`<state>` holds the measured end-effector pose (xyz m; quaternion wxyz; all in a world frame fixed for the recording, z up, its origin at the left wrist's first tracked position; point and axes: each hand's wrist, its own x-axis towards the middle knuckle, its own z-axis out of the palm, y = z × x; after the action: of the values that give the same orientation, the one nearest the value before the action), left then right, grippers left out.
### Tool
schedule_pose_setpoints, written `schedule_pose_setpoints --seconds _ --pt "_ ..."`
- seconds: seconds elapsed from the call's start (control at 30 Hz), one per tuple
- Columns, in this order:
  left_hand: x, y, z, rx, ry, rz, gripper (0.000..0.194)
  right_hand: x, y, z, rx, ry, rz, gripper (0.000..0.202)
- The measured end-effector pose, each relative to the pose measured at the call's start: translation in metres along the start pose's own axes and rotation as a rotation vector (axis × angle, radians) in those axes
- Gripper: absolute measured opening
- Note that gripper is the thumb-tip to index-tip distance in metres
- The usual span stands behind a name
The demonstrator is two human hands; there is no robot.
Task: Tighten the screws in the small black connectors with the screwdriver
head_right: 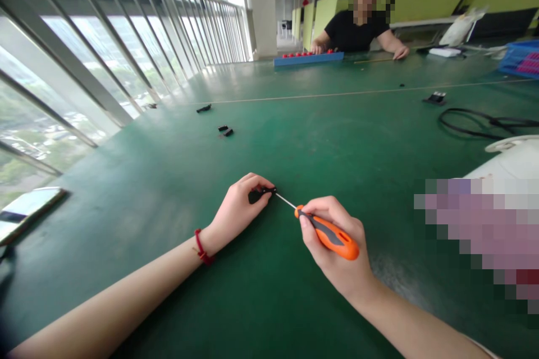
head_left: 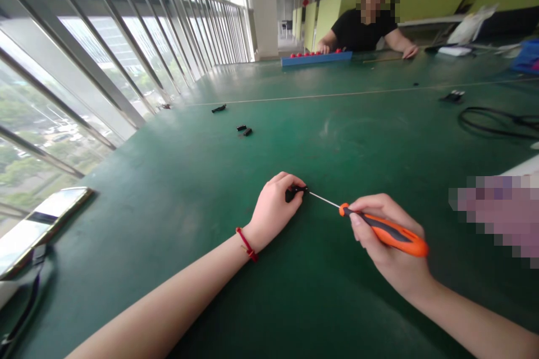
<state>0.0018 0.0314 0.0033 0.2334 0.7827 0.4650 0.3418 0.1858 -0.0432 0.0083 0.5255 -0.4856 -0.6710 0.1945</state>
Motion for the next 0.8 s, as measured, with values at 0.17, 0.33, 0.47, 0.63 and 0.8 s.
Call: schedule_pose_setpoints --seconds 0.17,0.33,0.47,0.63,0.8 --pt "0.0001 0.0002 0.0003 0.005 0.004 0.011 0.015 0.0006 -0.0015 -0.0001 -0.006 0.02 -0.005 0.003" --pt "-0.0001 0.0012 0.0012 0.021 -0.002 0.006 0.016 0.0013 -0.0021 0.0015 0.008 -0.043 0.003 0.004" --pt "-0.0001 0.0007 0.0013 0.028 0.0 0.003 0.017 0.002 -0.0008 0.0023 0.015 -0.068 -0.003 0.005" --pt "0.0 0.0001 0.0007 0.038 0.003 -0.003 0.016 0.001 0.0011 0.0023 -0.002 -0.052 -0.019 0.009" --pt "-0.0002 -0.0002 0.001 0.042 0.001 0.015 0.017 0.0008 0.0011 0.0024 0.0 0.016 0.027 0.018"
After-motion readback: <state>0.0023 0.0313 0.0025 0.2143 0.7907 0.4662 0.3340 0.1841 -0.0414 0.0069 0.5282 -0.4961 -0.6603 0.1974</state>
